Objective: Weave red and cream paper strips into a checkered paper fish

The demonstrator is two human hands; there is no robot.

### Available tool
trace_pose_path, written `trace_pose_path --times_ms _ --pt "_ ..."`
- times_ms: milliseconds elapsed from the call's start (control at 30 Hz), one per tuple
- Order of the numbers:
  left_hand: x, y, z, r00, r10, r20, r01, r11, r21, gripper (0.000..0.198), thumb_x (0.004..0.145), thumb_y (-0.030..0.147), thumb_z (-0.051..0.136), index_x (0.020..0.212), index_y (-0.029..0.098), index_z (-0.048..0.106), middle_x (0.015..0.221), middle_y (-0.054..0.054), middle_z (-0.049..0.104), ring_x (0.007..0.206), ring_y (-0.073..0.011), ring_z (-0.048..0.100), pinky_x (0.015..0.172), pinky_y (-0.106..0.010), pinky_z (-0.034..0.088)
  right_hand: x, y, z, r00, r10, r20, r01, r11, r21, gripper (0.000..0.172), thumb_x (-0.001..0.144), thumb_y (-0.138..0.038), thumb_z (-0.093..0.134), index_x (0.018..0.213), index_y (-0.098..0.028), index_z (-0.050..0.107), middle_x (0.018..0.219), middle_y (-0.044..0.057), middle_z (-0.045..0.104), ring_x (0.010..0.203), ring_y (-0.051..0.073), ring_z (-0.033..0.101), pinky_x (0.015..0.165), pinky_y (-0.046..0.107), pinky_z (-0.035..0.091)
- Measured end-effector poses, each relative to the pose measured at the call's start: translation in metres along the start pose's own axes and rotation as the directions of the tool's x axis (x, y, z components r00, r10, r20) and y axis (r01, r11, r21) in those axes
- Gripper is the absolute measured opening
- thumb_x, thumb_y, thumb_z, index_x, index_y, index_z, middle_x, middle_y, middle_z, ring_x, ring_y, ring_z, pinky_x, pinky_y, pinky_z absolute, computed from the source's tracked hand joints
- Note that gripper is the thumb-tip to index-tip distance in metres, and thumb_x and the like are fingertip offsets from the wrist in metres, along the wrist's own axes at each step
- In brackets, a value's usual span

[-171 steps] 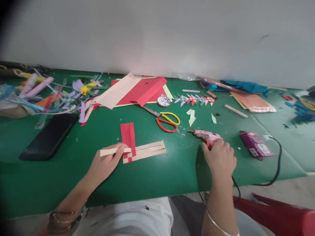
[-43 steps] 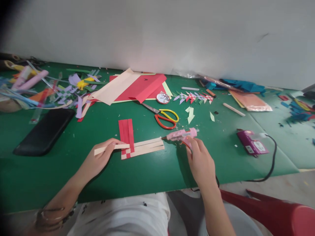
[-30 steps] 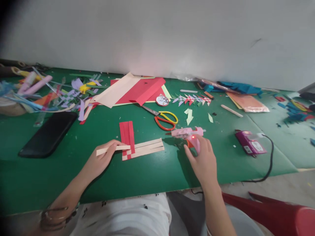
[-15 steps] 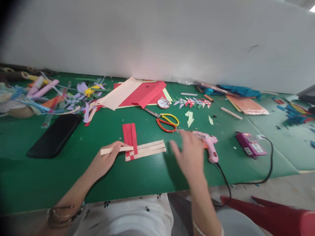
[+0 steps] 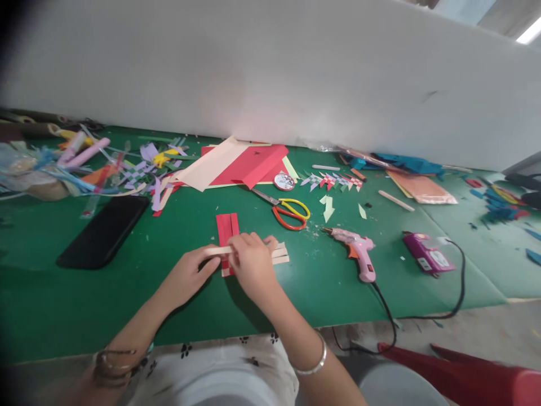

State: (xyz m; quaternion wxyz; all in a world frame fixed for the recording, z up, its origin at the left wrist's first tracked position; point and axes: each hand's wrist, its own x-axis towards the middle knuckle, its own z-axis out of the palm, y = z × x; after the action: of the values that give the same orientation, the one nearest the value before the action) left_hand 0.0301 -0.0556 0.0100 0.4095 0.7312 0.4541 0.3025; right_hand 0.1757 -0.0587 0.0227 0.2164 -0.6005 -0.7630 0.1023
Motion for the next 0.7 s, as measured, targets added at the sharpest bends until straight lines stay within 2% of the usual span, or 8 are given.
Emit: trace_pose_path --times_ms 167,367,567,700 --pt "-0.001 0.0 0.001 1.0 -0.018 0.018 0.017 0.995 0.096 0.024 0.082 0.033 0.038 0.081 0.019 0.057 0.084 -0.002 0.064 0.079 -0.017 0.058 0.071 -0.028 0.044 -0.007 0.02 -0.016 0.99 0.137 -0.027 -0.132 0.98 0.147 0.015 0.076 -0.018 0.045 0.08 -0.021 0.06 0.083 0.0 0.066 0.078 0.017 0.056 0.073 0.033 0.022" --pt "-0.001 -0.001 0.004 0.997 0.027 0.077 -0.051 0.944 0.326 0.025 0.084 0.029 0.036 0.09 0.019 0.058 0.095 -0.004 0.063 0.084 -0.019 0.059 0.07 -0.031 0.045 -0.013 0.039 -0.032 0.973 0.225 -0.051 -0.211 0.958 0.194 0.017 0.073 -0.028 0.046 0.08 -0.021 0.06 0.071 -0.002 0.064 0.05 0.01 0.048 0.067 0.03 0.031" --pt "0.001 -0.004 0.01 0.99 0.095 0.107 -0.134 0.876 0.464 0.029 0.084 0.029 0.042 0.108 0.017 0.053 0.103 -0.006 0.061 0.089 -0.0209 0.058 0.074 -0.033 0.047 -0.014 0.05 -0.034 0.945 0.301 -0.127 -0.273 0.942 0.196 0.021 0.072 -0.031 0.043 0.071 -0.02 0.06 0.059 0.0 0.059 0.054 0.014 0.049 0.056 0.027 0.03" --pt "0.008 -0.005 0.014 0.984 0.093 0.151 -0.161 0.826 0.541 0.037 0.082 0.028 0.05 0.115 0.012 0.049 0.105 -0.011 0.057 0.093 -0.0227 0.056 0.075 -0.034 0.047 -0.016 0.054 -0.031 0.94 0.307 -0.151 -0.277 0.942 0.19 0.021 0.072 -0.031 0.043 0.07 -0.02 0.06 0.057 0.0 0.057 0.054 0.014 0.049 0.057 0.027 0.032"
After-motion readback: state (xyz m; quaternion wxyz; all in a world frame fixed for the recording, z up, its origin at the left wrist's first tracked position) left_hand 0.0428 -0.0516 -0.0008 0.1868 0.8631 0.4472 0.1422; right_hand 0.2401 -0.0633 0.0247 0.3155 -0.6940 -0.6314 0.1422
